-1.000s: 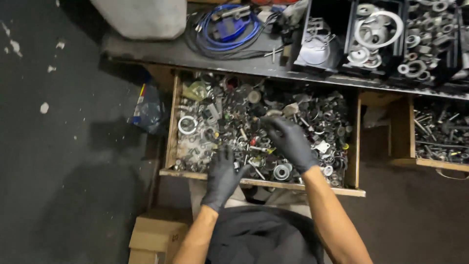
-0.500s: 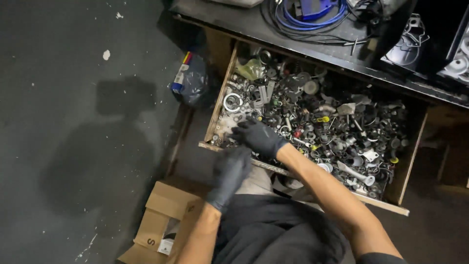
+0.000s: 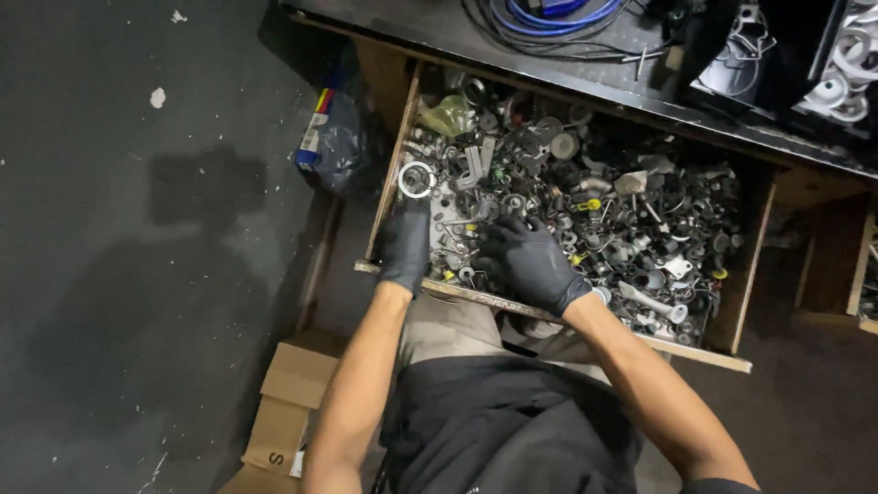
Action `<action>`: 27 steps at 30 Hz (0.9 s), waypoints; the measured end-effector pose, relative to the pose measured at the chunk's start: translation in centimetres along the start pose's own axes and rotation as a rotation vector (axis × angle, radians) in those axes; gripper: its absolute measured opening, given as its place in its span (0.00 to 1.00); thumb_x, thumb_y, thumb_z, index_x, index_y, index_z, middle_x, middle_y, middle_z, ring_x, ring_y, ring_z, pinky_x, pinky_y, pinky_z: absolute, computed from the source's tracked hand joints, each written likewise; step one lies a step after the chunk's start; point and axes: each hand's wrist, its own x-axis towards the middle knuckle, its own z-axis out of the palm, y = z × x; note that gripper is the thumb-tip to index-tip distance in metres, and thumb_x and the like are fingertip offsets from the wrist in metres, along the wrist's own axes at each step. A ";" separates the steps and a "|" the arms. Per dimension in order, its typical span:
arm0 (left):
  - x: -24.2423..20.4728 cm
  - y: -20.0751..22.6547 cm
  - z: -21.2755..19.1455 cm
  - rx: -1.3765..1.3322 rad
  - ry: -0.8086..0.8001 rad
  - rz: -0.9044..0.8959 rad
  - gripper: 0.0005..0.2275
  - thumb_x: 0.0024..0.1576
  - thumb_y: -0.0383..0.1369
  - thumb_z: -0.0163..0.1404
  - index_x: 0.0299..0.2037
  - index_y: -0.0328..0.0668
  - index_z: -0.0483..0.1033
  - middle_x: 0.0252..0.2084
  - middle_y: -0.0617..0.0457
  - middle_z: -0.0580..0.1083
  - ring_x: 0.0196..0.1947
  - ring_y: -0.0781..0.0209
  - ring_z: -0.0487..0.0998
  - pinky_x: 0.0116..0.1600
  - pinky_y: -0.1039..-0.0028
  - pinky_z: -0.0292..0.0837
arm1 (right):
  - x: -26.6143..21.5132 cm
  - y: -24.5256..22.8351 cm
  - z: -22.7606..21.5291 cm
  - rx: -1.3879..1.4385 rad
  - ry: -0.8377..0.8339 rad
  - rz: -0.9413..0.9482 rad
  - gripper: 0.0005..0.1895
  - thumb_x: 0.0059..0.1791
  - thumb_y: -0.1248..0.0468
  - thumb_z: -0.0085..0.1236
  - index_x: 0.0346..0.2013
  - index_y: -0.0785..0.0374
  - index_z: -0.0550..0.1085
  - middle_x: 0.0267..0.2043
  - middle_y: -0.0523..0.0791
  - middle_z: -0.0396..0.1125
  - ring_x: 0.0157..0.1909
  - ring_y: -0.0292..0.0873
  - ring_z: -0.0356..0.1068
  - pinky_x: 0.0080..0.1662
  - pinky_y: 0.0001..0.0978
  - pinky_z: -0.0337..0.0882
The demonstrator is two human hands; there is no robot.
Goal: The person is sorting through a large drawer filled with various mechanical components, including bolts, nuts, washers, and gears, to identify or organize specific parts.
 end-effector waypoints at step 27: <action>1.8 2.1 -4.8 -0.355 0.089 0.311 0.08 0.56 0.29 0.56 0.44 0.51 0.80 0.38 0.45 0.77 0.43 0.44 0.77 0.45 0.60 0.73 | 1.2 -3.0 7.9 2.282 0.476 1.111 0.19 0.58 0.49 0.48 0.53 0.59 0.74 0.41 0.42 0.71 0.39 0.37 0.70 0.43 0.24 0.72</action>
